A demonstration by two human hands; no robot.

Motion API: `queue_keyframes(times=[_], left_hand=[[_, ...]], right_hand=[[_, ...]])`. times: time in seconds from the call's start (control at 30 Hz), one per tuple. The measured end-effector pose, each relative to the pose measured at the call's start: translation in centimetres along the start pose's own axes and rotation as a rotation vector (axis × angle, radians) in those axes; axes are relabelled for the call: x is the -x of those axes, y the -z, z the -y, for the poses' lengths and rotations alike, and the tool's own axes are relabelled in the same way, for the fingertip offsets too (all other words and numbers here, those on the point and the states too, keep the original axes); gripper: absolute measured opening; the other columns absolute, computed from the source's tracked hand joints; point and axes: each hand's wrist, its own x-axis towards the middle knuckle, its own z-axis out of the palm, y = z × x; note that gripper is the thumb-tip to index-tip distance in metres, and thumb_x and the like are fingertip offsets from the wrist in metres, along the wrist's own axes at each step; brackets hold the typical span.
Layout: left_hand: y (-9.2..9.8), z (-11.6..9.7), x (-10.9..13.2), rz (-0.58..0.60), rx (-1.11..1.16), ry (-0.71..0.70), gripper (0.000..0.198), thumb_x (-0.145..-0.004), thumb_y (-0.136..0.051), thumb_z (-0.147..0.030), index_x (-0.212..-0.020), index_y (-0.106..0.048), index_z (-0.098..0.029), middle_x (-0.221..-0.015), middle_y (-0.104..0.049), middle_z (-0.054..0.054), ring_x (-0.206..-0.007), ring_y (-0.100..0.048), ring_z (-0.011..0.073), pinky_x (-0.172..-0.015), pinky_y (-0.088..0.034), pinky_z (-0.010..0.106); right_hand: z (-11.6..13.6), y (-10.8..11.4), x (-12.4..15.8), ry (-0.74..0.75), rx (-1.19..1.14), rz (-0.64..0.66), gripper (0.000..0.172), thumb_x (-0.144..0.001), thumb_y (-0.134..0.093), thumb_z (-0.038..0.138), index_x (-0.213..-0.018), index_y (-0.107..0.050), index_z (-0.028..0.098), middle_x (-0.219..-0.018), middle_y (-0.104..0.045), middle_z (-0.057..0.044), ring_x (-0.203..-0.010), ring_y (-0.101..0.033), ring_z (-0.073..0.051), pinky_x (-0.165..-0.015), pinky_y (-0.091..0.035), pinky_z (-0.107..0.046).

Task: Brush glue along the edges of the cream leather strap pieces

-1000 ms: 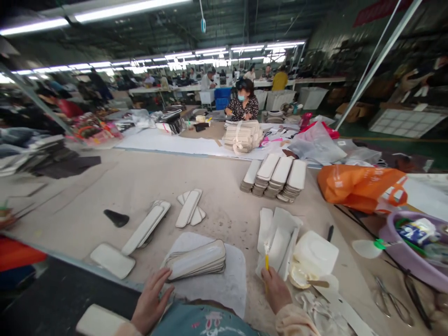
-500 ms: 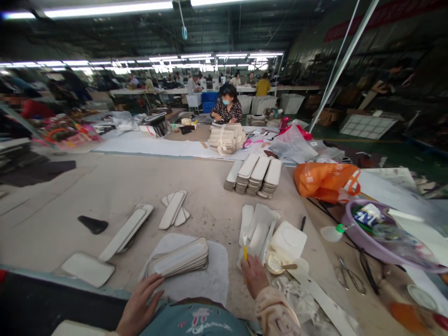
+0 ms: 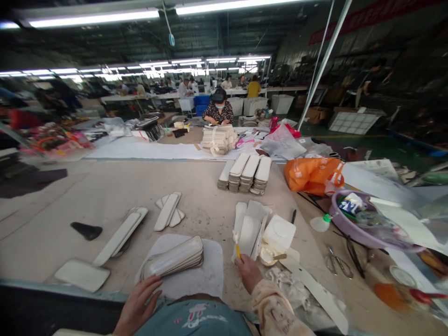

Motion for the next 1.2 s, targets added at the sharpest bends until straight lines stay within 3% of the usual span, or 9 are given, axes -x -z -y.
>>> queue_keyframes(times=[0.1, 0.23, 0.4, 0.5, 0.63, 0.77, 0.9, 1.07, 1.2], left_hand=[[1.2, -1.1, -1.3, -0.005, 0.084, 0.08, 0.023, -0.085, -0.054, -0.032, -0.104, -0.066, -0.027, -0.106, -0.068, 0.007, -0.101, -0.064, 0.0234, -0.091, -0.051, 0.044], [3.5, -3.3, -4.3, 0.068, 0.291, 0.223, 0.038, -0.084, -0.056, -0.036, -0.119, -0.058, -0.023, -0.121, -0.061, 0.011, -0.114, -0.056, 0.0244, -0.097, -0.048, 0.04], [5.7, -5.6, -9.8, 0.204, 0.604, 0.173, 0.086, -0.072, -0.064, -0.055, -0.143, -0.028, -0.023, -0.148, -0.032, 0.013, -0.138, -0.025, 0.0313, -0.111, -0.025, 0.05], [6.3, -5.9, -12.3, 0.326, 0.757, 0.066, 0.092, -0.062, -0.07, -0.061, -0.138, -0.038, -0.021, -0.145, -0.038, 0.013, -0.138, -0.022, 0.0329, -0.112, -0.022, 0.048], [5.8, -4.7, -11.6, 0.621, 0.955, 0.092, 0.05, -0.067, -0.069, -0.054, -0.1, -0.068, -0.018, -0.098, -0.068, 0.007, -0.099, -0.06, 0.0226, -0.093, -0.043, 0.033], [4.2, -3.0, -6.9, 0.778, 1.184, 0.339, 0.046, -0.063, -0.072, -0.055, -0.085, -0.07, -0.015, -0.074, -0.065, 0.001, -0.073, -0.058, 0.0146, -0.069, -0.045, 0.024], [3.3, -0.9, -2.8, 0.605, 1.241, 0.715, 0.049, -0.062, -0.071, -0.055, -0.083, -0.067, -0.012, -0.07, -0.062, 0.001, -0.065, -0.055, 0.0126, -0.06, -0.042, 0.023], [3.1, 3.1, -2.6, 0.24, 0.977, 1.029, 0.039, -0.063, -0.068, -0.045, -0.086, -0.062, -0.014, -0.074, -0.064, 0.002, -0.067, -0.057, 0.0157, -0.062, -0.043, 0.027], [2.4, 5.7, -3.9, 0.298, 0.503, 1.045, 0.023, -0.068, -0.063, -0.038, -0.078, -0.06, -0.017, -0.065, -0.06, -0.002, -0.063, -0.055, 0.015, -0.059, -0.038, 0.026]], right_hand=[[1.1, 3.3, -1.4, -0.084, -0.178, -0.143, 0.019, -0.077, -0.042, 0.004, -0.084, -0.047, 0.021, -0.078, -0.052, -0.003, -0.074, -0.055, -0.017, -0.067, -0.048, -0.027], [3.8, 10.9, -3.8, -0.141, -0.604, -0.205, 0.019, -0.08, -0.051, 0.012, -0.084, -0.036, 0.024, -0.083, -0.052, -0.001, -0.079, -0.056, -0.016, -0.074, -0.048, -0.029], [7.9, 18.8, -6.8, -0.105, -0.975, -0.01, 0.023, -0.084, -0.054, 0.016, -0.084, -0.034, 0.026, -0.086, -0.05, 0.001, -0.082, -0.057, -0.015, -0.088, -0.048, -0.037], [9.6, 20.0, -8.3, -0.119, -1.174, 0.075, 0.024, -0.085, -0.054, 0.018, -0.085, -0.032, 0.027, -0.086, -0.049, 0.002, -0.083, -0.059, -0.014, -0.089, -0.049, -0.04], [9.7, 18.4, -9.8, -0.24, -1.278, 0.098, 0.029, -0.081, -0.061, 0.021, -0.085, -0.033, 0.027, -0.091, -0.05, 0.003, -0.083, -0.06, -0.014, -0.082, -0.051, -0.034], [8.9, 14.7, -10.6, -0.327, -1.151, 0.127, 0.032, -0.076, -0.066, 0.025, -0.086, -0.035, 0.027, -0.091, -0.053, 0.002, -0.079, -0.06, -0.015, -0.074, -0.051, -0.029], [9.4, 10.4, -11.7, -0.295, -0.851, 0.104, 0.025, -0.076, -0.06, 0.025, -0.084, -0.036, 0.026, -0.084, -0.055, 0.001, -0.076, -0.059, -0.017, -0.074, -0.05, -0.032], [11.0, 3.8, -14.5, -0.266, -0.496, 0.043, 0.015, -0.072, -0.049, 0.019, -0.083, -0.04, 0.023, -0.078, -0.055, 0.001, -0.068, -0.057, -0.017, -0.066, -0.046, -0.031], [11.9, -0.7, -16.1, -0.265, -0.322, 0.075, 0.02, -0.065, -0.044, 0.012, -0.081, -0.04, 0.023, -0.075, -0.053, 0.001, -0.069, -0.055, -0.018, -0.064, -0.042, -0.029]])
